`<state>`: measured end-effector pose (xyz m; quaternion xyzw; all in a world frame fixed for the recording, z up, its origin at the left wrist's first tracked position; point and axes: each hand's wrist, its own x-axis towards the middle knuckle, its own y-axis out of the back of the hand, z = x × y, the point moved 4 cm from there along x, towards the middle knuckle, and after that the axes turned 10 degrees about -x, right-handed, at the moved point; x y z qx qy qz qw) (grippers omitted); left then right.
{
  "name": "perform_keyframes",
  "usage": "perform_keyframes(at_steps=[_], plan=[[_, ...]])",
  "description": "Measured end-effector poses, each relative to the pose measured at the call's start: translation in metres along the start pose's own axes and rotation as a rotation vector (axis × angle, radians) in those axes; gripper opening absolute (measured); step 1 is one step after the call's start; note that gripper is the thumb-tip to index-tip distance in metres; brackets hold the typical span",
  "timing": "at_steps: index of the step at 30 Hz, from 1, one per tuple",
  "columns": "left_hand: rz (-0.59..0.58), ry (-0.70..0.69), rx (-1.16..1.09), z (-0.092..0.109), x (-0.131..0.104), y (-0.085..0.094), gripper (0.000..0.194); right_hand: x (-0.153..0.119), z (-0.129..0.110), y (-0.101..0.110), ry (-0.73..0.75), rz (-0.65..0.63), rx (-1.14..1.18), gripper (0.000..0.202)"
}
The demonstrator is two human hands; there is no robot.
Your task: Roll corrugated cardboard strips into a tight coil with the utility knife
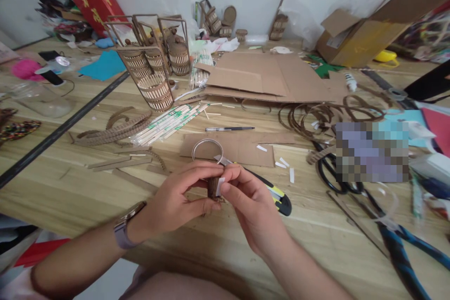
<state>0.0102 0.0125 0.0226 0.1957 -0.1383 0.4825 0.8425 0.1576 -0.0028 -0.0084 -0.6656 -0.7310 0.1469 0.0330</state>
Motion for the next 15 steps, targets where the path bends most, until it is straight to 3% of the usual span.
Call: perform_keyframes(at_steps=[15], plan=[[0.023, 0.072, 0.037, -0.006, -0.004, -0.001, 0.045, 0.01, -0.003, 0.011, 0.248, 0.007, -0.397, 0.024]])
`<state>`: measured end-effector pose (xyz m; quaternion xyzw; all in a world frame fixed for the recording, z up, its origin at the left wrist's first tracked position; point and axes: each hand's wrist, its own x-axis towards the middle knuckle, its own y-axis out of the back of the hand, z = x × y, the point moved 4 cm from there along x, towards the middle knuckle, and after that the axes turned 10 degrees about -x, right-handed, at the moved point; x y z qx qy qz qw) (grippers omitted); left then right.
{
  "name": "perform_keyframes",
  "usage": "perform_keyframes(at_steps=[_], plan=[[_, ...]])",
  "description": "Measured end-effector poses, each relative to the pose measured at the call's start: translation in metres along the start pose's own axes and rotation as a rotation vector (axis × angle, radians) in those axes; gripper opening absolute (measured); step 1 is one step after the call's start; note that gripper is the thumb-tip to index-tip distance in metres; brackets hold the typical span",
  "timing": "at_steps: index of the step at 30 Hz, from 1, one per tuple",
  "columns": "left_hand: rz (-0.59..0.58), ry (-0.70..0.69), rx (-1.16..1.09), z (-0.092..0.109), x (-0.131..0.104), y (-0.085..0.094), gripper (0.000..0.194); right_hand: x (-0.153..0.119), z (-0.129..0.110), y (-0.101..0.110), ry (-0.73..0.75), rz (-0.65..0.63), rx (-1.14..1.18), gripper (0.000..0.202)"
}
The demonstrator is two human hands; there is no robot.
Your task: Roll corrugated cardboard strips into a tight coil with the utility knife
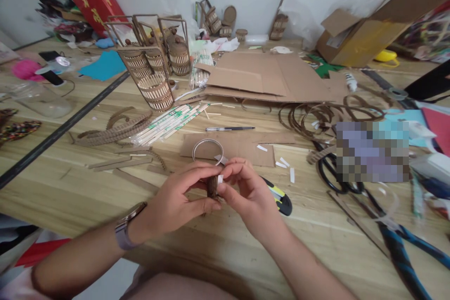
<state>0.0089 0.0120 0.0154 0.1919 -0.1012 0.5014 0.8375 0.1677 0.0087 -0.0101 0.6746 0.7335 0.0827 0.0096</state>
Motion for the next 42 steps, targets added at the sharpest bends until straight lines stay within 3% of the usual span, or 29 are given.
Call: perform_keyframes(at_steps=[8, 13, 19, 22, 29, 32, 37, 42], plan=[[-0.016, 0.058, -0.015, -0.001, -0.001, 0.0, 0.044, 0.001, -0.01, 0.01, 0.096, 0.012, -0.377, 0.016], [0.001, 0.116, -0.09, -0.006, -0.005, -0.004, 0.05, -0.003, -0.018, 0.016, 0.251, 0.054, -0.548, 0.034], [0.085, 0.197, -0.218, -0.013, -0.011, -0.006, 0.054, -0.008, -0.03, 0.014, 0.461, 0.082, -0.58, 0.012], [0.084, 0.158, -0.182, -0.012, -0.011, -0.006, 0.048, -0.005, -0.031, 0.013, 0.416, 0.054, -0.557, 0.013], [-0.008, -0.157, 0.073, 0.003, -0.005, -0.001, 0.021, 0.0, -0.023, 0.017, 0.306, 0.021, -0.504, 0.023], [-0.003, -0.182, 0.1, 0.004, -0.003, 0.001, 0.02, -0.001, -0.021, 0.02, 0.293, 0.061, -0.467, 0.023], [0.001, -0.182, 0.134, 0.004, -0.004, 0.001, 0.019, -0.001, -0.026, 0.016, 0.279, 0.022, -0.458, 0.002], [-0.038, -0.218, 0.182, 0.004, -0.004, -0.002, 0.012, -0.001, -0.031, 0.014, 0.25, 0.048, -0.48, 0.009]])
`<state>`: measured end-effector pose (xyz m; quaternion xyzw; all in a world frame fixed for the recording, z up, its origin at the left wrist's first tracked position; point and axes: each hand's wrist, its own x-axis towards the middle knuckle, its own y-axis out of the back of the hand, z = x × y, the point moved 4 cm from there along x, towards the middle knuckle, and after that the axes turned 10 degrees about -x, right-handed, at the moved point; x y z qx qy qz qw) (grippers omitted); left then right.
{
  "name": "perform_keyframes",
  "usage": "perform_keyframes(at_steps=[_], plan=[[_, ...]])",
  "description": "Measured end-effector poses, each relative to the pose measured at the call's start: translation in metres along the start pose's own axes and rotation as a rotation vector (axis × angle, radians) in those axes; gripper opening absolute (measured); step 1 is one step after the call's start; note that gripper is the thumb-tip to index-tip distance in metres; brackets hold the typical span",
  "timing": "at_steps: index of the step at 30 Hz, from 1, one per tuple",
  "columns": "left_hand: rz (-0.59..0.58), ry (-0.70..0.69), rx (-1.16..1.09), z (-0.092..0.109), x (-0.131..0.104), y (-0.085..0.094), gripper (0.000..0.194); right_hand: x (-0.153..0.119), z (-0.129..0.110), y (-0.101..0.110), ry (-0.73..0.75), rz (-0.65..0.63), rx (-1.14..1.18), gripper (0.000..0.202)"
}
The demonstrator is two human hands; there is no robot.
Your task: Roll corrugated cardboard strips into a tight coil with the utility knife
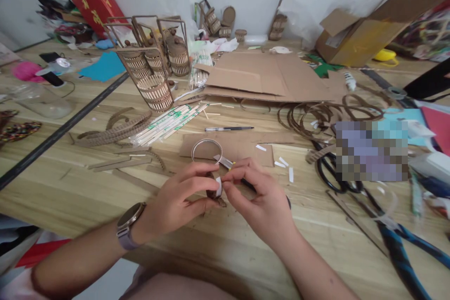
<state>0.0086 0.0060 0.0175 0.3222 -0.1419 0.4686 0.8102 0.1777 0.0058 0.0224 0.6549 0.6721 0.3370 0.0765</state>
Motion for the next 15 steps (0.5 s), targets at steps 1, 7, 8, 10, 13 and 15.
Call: perform_keyframes(at_steps=[1, 7, 8, 10, 13, 15], plan=[[-0.007, -0.011, 0.006, 0.0, 0.0, -0.001, 0.012, 0.0, -0.001, 0.0, 0.012, -0.003, -0.016, 0.01], [-0.07, -0.042, -0.032, 0.002, -0.001, -0.003, 0.011, 0.003, 0.003, 0.004, 0.058, 0.023, -0.16, 0.014], [-0.073, -0.037, -0.038, 0.002, -0.001, -0.003, 0.012, 0.004, 0.006, 0.007, 0.044, 0.047, -0.179, 0.015], [-0.055, -0.016, -0.05, 0.002, -0.001, -0.002, 0.014, 0.006, 0.011, 0.01, 0.023, 0.062, -0.213, 0.024], [-0.001, 0.002, -0.068, 0.0, 0.0, 0.0, 0.021, 0.007, 0.013, 0.013, 0.049, 0.109, -0.285, 0.029], [0.022, 0.013, -0.073, -0.001, 0.0, 0.001, 0.027, 0.005, 0.009, 0.014, 0.088, 0.189, -0.308, 0.011]])
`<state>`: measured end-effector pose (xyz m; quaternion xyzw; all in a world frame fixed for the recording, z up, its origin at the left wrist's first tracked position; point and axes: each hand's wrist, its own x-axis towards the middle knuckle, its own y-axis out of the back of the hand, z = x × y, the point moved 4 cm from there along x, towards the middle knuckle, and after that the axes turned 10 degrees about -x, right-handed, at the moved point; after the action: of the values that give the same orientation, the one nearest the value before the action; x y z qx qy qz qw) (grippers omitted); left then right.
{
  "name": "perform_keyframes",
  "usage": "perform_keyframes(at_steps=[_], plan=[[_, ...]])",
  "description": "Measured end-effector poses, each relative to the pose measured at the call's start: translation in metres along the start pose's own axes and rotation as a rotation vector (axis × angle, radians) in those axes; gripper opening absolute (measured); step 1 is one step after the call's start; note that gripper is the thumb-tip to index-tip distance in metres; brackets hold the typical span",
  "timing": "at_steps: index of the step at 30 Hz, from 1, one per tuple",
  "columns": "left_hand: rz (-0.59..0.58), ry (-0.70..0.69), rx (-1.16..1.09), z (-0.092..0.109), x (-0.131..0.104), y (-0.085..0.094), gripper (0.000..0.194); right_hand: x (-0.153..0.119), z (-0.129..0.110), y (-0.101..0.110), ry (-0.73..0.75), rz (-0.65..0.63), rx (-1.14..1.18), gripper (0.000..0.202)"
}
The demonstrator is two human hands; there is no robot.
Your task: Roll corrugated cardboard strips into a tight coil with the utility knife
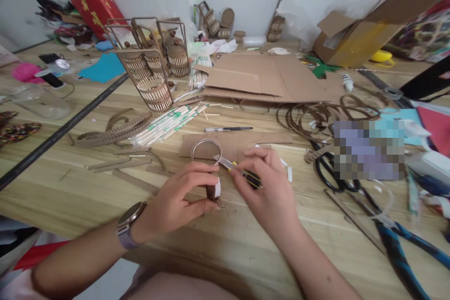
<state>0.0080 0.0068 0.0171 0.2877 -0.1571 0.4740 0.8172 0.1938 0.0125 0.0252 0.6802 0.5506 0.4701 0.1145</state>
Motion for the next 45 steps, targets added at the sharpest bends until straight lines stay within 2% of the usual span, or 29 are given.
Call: perform_keyframes(at_steps=[1, 2, 5, 7, 10, 15, 22, 29, 33, 36, 39, 41, 45], plan=[[0.007, 0.013, 0.0, -0.001, 0.0, 0.0, 0.029, -0.002, -0.002, 0.001, 0.004, 0.021, 0.009, 0.002], [0.011, 0.033, 0.003, -0.001, 0.0, 0.001, 0.031, -0.003, -0.004, 0.0, 0.001, 0.01, 0.031, 0.006], [0.002, 0.085, 0.029, -0.003, -0.001, 0.0, 0.033, -0.009, -0.01, -0.006, -0.036, -0.135, 0.123, 0.003], [-0.02, 0.104, 0.06, -0.003, -0.001, -0.001, 0.033, -0.011, -0.012, -0.009, -0.071, -0.218, 0.162, 0.011], [-0.04, 0.128, 0.086, -0.004, -0.001, -0.003, 0.031, -0.01, -0.013, -0.011, -0.066, -0.272, 0.172, 0.012], [-0.032, 0.154, 0.076, -0.008, -0.003, -0.004, 0.033, -0.008, -0.012, -0.011, 0.067, -0.239, 0.16, 0.007], [-0.036, 0.178, 0.063, -0.009, -0.004, -0.005, 0.035, -0.007, -0.014, -0.012, 0.127, -0.229, 0.161, 0.008], [-0.004, 0.166, 0.086, -0.007, -0.002, -0.003, 0.031, -0.01, -0.021, -0.006, 0.194, -0.116, 0.193, 0.01], [0.039, 0.155, 0.139, -0.007, -0.001, -0.001, 0.032, -0.017, -0.02, -0.007, 0.094, -0.131, 0.324, 0.01], [0.066, 0.11, 0.201, -0.007, -0.001, 0.0, 0.031, -0.02, -0.015, -0.01, -0.088, -0.139, 0.326, 0.004], [0.069, 0.08, 0.258, -0.006, -0.001, -0.001, 0.028, -0.02, -0.012, -0.014, -0.258, -0.178, 0.309, 0.007], [0.067, 0.08, 0.287, -0.005, -0.001, -0.001, 0.027, -0.02, -0.014, -0.015, -0.266, -0.192, 0.249, 0.009], [0.056, 0.094, 0.344, -0.004, -0.001, -0.002, 0.026, -0.019, -0.021, -0.012, -0.138, -0.148, 0.083, 0.01]])
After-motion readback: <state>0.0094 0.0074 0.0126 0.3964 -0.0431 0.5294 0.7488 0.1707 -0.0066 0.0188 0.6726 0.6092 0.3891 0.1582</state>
